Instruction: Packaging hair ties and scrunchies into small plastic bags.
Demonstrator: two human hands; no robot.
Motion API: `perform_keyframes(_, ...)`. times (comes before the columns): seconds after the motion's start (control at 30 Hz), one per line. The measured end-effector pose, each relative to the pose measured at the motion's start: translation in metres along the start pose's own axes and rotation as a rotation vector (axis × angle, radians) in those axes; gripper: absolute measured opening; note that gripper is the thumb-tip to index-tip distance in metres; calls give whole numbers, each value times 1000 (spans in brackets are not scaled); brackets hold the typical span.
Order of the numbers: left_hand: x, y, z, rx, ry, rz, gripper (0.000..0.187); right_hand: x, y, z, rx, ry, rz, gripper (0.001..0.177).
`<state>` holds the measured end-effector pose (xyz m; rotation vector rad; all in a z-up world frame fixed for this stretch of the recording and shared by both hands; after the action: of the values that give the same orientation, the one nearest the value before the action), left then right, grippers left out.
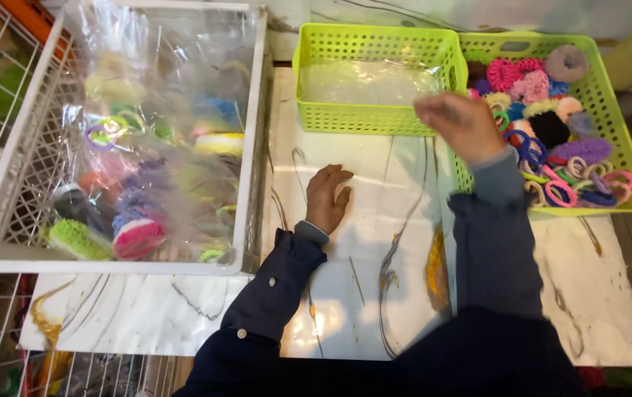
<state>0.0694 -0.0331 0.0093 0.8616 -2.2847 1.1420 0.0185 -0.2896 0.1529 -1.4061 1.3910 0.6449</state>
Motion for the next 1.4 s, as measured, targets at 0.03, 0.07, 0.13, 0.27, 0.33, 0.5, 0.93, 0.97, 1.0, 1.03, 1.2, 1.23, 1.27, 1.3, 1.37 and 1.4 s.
perform_keyframes(0.03, 1, 0, -1, -1, -26, 0, 33, 6, -23, -3, 17, 40, -59, 21)
perform_keyframes(0.07, 2, 1, -3, -2, -52, 0, 33, 11, -45, -5, 33, 80, -118, 19)
perform_keyframes(0.13, 7, -3, -7, 6, -68, 23, 33, 64, -90, -9, 26, 185, 20, 28)
perform_keyframes(0.27, 11, -3, -9, 11, -86, 29, 34, 214, -165, -13, -153, 766, 295, 81)
perform_keyframes(0.33, 10, -6, -9, 12, -89, 21, 34, 232, -175, -11, -207, 822, 355, 86)
perform_keyframes(0.5, 8, -5, -7, 2, -87, -8, 33, 193, -162, -4, -179, 833, 442, 90)
perform_keyframes(0.93, 8, -3, -4, 9, -72, -2, 29, 120, -116, -49, 434, 473, -64, 12)
perform_keyframes(0.97, 7, -3, -4, 6, -77, -6, 29, 111, -111, -51, 484, 546, -176, 12)
perform_keyframes(1.0, 8, -3, -4, 4, -74, -6, 29, 108, -108, -51, 486, 548, -175, 12)
perform_keyframes(1.03, 8, -4, -5, 2, -80, -9, 29, 107, -105, -53, 492, 446, -154, 13)
perform_keyframes(1.2, 12, -4, -7, -1, -90, 2, 28, 119, -118, -52, 403, 499, -276, 21)
perform_keyframes(1.23, 13, -4, -7, -1, -91, 4, 28, 131, -126, -43, 286, 324, 15, 29)
perform_keyframes(1.27, 13, -4, -7, -2, -92, 5, 28, 141, -128, -27, 157, 144, 297, 38)
perform_keyframes(1.3, 14, -5, -8, 2, -97, 6, 28, 137, -133, -19, 156, 142, 292, 38)
perform_keyframes(1.37, 14, -6, -10, 4, -107, 9, 28, 128, -143, 12, -98, 609, 253, 80)
perform_keyframes(1.4, 14, -5, -10, 6, -112, 7, 28, 157, -158, 10, -101, 606, 250, 80)
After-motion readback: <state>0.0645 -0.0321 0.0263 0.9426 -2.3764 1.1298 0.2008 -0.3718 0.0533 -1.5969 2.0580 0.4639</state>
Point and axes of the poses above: each hand's wrist, its own y-axis away from the middle knuckle, its own z-axis out of the palm, x = y × z, the point moved 7 cm from there along -y, towards the middle knuckle, and after that the axes turned 11 degrees about -y, right-handed, at the moved point
